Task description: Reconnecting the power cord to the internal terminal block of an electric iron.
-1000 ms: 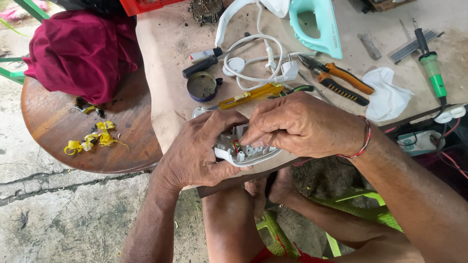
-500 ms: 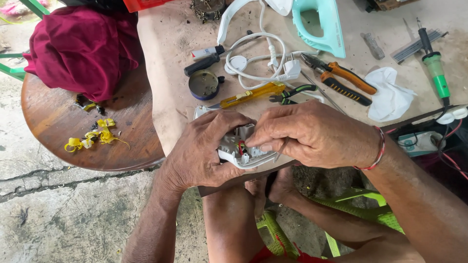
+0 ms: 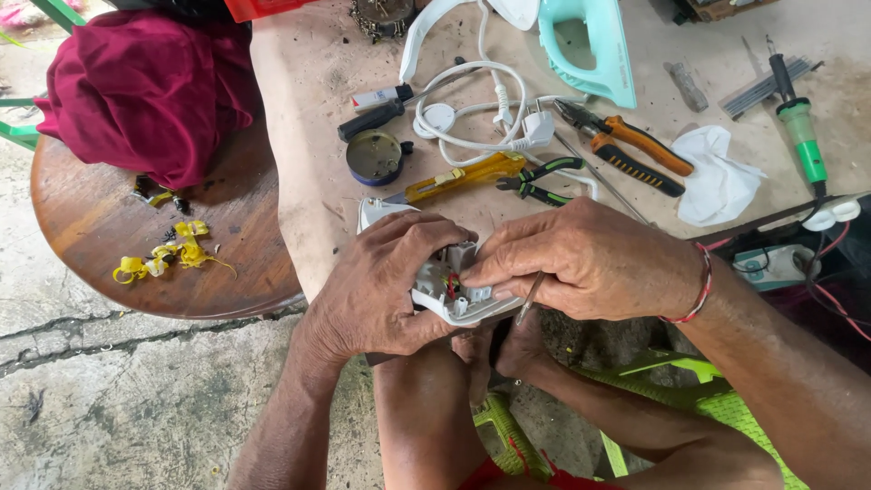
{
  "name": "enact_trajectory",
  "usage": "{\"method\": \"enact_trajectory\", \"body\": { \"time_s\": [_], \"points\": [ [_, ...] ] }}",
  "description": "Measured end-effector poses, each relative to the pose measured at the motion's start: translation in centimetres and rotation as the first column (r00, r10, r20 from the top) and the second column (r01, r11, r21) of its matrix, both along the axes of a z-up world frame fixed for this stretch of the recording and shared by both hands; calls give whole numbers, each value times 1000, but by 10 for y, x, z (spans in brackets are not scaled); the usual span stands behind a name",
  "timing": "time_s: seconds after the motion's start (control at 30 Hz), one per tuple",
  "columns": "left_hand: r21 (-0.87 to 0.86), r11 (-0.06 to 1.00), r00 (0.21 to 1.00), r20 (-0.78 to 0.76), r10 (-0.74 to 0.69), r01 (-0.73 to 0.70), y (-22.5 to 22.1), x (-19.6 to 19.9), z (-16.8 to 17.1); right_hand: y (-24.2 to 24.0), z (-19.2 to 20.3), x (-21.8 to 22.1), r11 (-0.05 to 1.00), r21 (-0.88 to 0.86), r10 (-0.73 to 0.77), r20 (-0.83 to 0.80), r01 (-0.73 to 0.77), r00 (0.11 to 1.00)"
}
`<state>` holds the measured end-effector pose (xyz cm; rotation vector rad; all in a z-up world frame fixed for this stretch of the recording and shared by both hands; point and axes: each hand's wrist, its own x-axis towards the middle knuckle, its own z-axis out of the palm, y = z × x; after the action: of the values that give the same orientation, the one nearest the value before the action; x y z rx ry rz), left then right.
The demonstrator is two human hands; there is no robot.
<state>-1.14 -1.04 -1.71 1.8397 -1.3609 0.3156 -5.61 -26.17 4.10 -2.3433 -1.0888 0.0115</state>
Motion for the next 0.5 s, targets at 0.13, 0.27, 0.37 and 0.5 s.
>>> {"method": "enact_trajectory", "body": {
  "time_s": [0.13,0.27,0.37,0.5],
  "points": [
    [-6,1000,999,20,27,-27,0,-1,0,0,2,4,999,29,43,11,-43,999],
    [-11,1000,999,-43,15,-16,2,5,8,4,14,10,999,10,42,30,-42,999],
    [-19,1000,989,-147,22,-25,9,8,12,11,23,14,1000,16,5,-7,-5,1000],
    [19,999,975,-217,49,-46,17,22,8,19,33,29,998,50,28,7,-28,1000]
  ]
}}
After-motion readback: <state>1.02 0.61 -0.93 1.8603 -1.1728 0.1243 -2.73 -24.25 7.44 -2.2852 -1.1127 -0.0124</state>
